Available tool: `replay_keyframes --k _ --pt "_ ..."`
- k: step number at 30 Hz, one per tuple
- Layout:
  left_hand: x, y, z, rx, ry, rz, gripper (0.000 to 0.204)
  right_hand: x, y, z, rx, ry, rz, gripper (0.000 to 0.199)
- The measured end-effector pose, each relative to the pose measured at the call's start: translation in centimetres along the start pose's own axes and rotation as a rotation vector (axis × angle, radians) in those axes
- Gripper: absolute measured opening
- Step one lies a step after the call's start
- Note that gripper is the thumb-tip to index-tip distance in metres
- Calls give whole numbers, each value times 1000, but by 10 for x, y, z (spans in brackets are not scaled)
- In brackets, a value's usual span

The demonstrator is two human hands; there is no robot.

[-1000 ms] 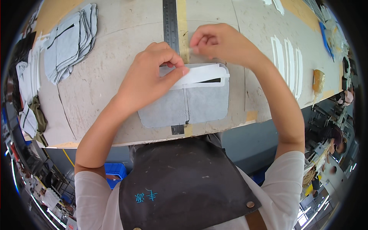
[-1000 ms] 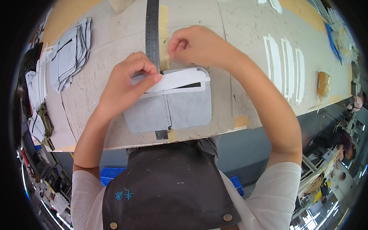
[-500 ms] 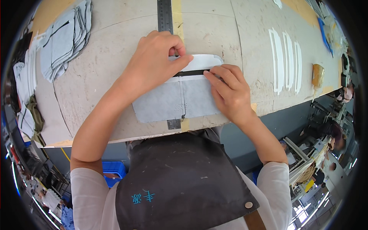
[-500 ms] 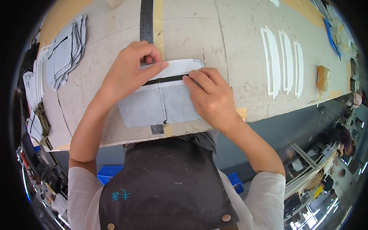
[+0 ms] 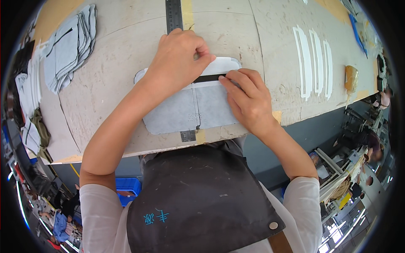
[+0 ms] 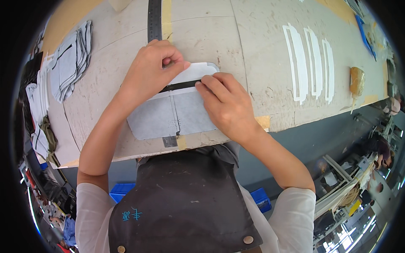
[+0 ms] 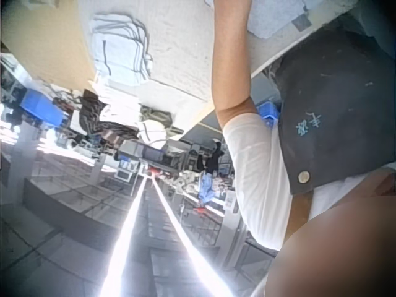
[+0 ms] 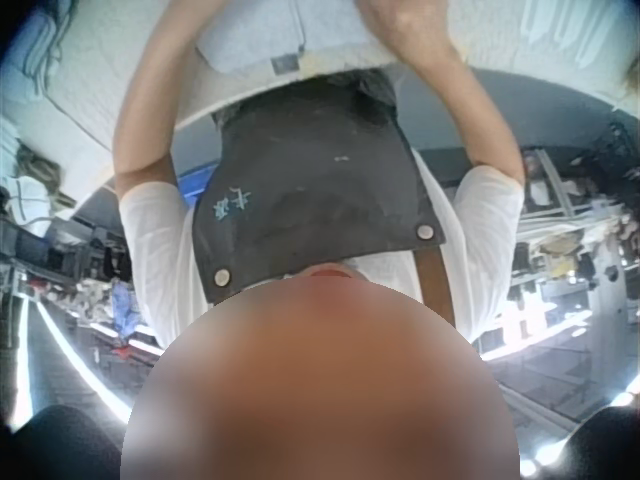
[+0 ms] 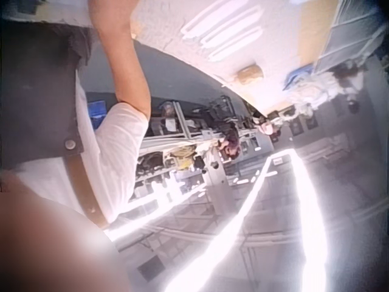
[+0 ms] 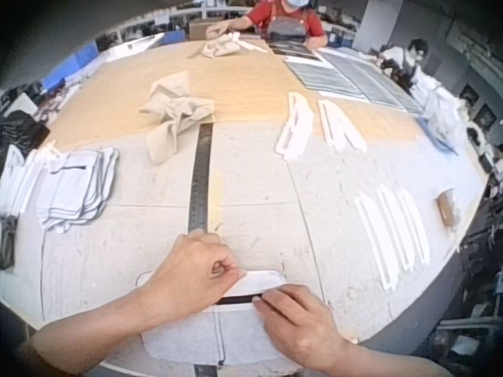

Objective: Assembling fabric or leather bag components by lining up panels and applying adhesive strips.

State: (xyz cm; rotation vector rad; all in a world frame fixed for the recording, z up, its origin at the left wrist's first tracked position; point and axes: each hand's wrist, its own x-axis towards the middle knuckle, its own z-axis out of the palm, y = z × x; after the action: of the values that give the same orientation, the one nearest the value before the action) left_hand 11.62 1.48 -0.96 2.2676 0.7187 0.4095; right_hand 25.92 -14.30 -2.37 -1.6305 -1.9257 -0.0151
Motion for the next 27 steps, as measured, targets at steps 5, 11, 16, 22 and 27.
replay_keyframes --k 5,11,16,22,27 --pt "0 0 2 2 15 -2 19 0 0 0 -6 2 0 30" --pt "1 4 0 34 -7 -38 20 -1 0 0 -10 -16 -11 29" --pt "1 1 4 46 13 -5 19 0 -1 -1 -45 -51 -28 33" --pt "-2 -1 1 74 48 26 16 10 -4 -4 -32 -167 -11 50" --pt "-10 -7 -17 129 65 -5 16 9 -5 -7 -79 -227 -21 40"
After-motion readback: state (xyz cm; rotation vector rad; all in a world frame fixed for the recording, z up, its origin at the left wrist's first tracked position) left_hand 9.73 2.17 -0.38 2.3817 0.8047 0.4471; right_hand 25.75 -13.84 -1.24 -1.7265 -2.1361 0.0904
